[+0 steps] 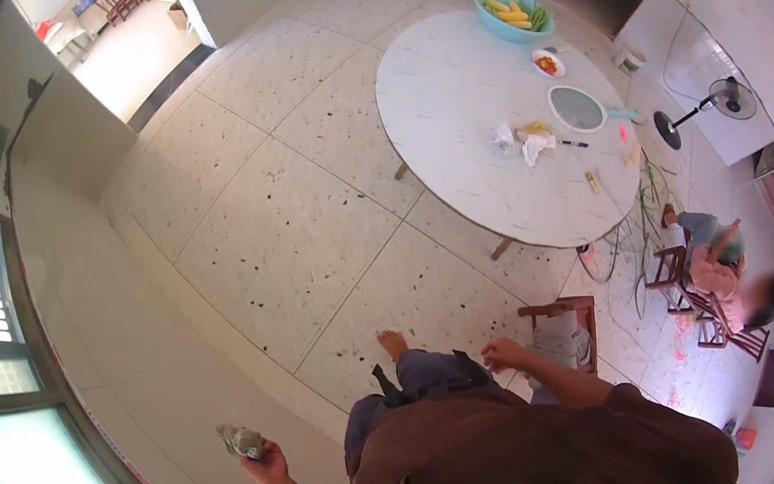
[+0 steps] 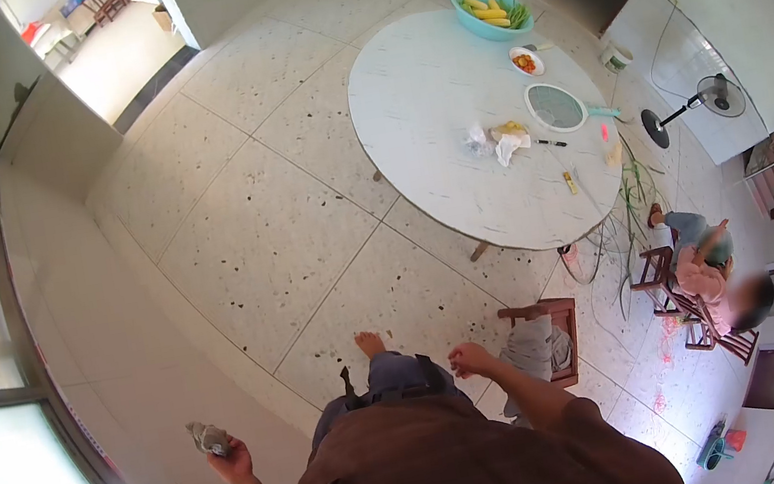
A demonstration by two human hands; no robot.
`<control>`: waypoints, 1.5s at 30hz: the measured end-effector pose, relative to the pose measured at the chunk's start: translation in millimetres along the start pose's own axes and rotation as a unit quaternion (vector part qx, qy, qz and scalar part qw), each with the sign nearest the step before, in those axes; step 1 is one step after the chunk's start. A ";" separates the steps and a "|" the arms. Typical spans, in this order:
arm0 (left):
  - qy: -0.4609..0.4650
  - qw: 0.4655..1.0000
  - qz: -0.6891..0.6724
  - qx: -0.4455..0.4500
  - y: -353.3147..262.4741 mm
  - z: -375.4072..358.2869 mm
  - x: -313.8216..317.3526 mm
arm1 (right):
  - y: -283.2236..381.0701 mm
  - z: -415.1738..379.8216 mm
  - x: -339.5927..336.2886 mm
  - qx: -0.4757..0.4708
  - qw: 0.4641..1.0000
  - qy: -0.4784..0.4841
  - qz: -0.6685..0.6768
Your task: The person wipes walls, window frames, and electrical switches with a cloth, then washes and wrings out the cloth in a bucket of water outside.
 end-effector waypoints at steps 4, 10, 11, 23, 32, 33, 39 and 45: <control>-0.048 0.997 -0.054 0.022 -30.6 31.6 10.5 | 119.8 50.8 -17.4 -0.102 0.994 -0.041 0.012; -0.112 0.992 -0.059 0.007 -73.5 113.0 41.7 | 153.6 98.9 -29.2 -0.067 0.993 -0.087 0.047; -0.087 0.995 -0.046 0.004 -82.8 129.0 50.9 | 147.7 103.2 -27.1 -0.065 0.993 -0.091 0.048; -0.133 0.985 0.085 -0.065 -197.1 344.0 230.6 | 137.2 124.6 113.5 -0.004 0.964 -0.159 0.214; -0.003 0.972 0.188 -0.142 -137.4 501.0 478.8 | 190.7 162.3 173.3 0.000 0.956 -0.189 -0.224; 0.019 0.968 0.193 -0.158 -119.4 509.4 501.6 | 191.1 164.3 171.0 -0.002 0.956 -0.191 -0.221; -0.016 0.959 0.225 -0.172 -108.5 551.1 543.8 | 181.6 221.3 143.4 0.091 0.984 -0.133 -0.072; -0.158 0.956 0.210 -0.131 -180.4 579.1 494.2 | 307.6 307.1 61.5 -0.052 0.973 -0.185 0.127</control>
Point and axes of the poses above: each hand's wrist, its own z-axis towards the middle knuckle, its own x-axis out of the palm, y = z × x, the point moved 9 cm from there along z, towards the middle knuckle, and after that the axes turned 13 degrees about -x, right-handed, at the moved point
